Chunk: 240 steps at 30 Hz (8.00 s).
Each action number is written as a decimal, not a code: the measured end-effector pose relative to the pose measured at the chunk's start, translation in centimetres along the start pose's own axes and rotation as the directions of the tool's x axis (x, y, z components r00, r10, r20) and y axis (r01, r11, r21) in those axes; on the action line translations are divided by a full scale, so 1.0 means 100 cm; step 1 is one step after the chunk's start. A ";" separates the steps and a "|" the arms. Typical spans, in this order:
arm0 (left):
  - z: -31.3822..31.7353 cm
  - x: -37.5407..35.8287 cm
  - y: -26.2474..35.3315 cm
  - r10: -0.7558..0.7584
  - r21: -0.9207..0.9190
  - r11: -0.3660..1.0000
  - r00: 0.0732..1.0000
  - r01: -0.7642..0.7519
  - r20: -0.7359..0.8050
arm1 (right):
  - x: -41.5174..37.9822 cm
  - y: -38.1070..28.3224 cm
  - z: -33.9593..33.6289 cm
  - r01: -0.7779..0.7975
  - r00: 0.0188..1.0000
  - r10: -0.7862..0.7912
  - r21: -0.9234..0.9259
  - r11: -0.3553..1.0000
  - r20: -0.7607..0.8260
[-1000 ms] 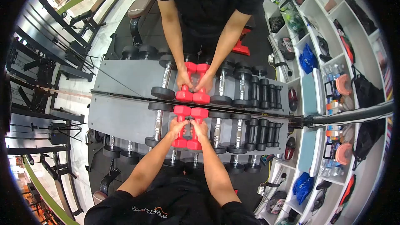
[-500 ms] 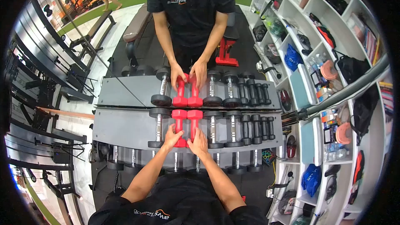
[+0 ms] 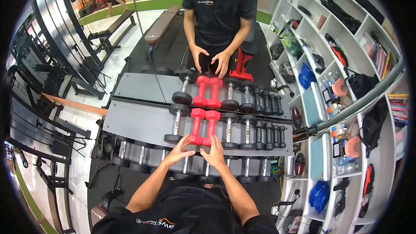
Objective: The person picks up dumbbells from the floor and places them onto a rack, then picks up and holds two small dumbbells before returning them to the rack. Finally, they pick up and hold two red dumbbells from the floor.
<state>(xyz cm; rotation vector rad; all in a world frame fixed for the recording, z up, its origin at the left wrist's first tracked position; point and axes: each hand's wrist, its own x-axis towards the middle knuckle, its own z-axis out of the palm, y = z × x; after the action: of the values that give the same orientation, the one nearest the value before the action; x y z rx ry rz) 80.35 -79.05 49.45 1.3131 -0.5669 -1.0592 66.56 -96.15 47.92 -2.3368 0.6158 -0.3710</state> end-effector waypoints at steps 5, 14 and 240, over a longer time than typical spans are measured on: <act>-0.019 -0.052 -0.006 -0.078 -0.040 0.996 0.995 0.080 0.054 | -0.034 -0.029 -0.017 -0.040 0.999 0.040 0.178 0.983 0.006; -0.042 -0.099 -0.025 -0.104 -0.113 0.987 0.988 0.117 0.112 | -0.085 -0.055 -0.034 -0.067 0.998 0.065 0.187 0.980 0.021; -0.072 -0.807 -0.045 0.528 0.302 0.702 0.756 -0.645 0.388 | -0.711 -0.482 0.186 -0.167 0.913 0.394 0.979 0.119 0.108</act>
<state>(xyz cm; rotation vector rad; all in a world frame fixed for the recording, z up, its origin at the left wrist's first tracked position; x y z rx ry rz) 48.79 -5.21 61.23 1.2097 -1.3995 -0.5757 29.89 -17.27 60.47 -0.8330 0.6050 -0.5770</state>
